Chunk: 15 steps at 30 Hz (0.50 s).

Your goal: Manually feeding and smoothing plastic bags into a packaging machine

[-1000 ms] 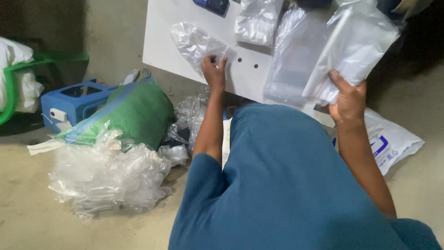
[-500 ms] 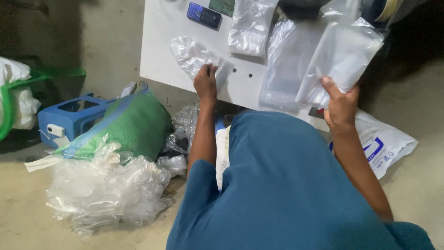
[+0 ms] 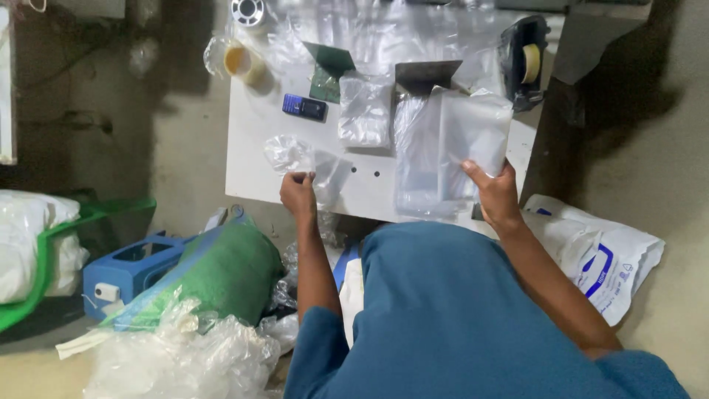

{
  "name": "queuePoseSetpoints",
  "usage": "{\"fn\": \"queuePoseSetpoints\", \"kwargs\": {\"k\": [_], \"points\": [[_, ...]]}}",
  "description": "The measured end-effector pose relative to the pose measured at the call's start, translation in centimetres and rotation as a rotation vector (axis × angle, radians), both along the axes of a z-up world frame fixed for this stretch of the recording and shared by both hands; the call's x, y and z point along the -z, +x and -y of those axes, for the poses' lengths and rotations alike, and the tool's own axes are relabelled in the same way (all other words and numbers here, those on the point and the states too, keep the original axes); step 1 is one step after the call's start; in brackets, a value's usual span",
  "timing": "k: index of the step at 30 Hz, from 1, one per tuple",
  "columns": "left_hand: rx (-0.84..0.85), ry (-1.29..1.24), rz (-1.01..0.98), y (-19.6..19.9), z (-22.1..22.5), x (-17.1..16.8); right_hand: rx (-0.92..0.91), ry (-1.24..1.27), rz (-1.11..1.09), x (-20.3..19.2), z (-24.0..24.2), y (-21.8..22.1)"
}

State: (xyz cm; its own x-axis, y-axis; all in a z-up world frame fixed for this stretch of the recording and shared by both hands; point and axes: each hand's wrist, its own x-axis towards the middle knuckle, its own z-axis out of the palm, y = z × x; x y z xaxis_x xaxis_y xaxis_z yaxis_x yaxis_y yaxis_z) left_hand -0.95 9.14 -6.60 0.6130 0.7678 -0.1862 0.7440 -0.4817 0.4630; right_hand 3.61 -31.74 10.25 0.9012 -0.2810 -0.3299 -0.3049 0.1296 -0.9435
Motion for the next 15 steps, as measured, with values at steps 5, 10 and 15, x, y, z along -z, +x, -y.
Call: {"fn": "queuePoseSetpoints", "kwargs": {"k": [5,10,15], "points": [[-0.021,-0.115,0.011,-0.4,0.9,-2.8,0.04,0.029,0.001,-0.6,0.5,-0.2],[-0.147,-0.903,0.484,1.7,7.8,-8.7,-0.119,0.055,-0.031,-1.9,1.2,-0.2],[-0.188,-1.103,0.548,2.3,16.7,-9.8,-0.514,0.239,-0.121,-3.4,-1.1,-0.1]]}}
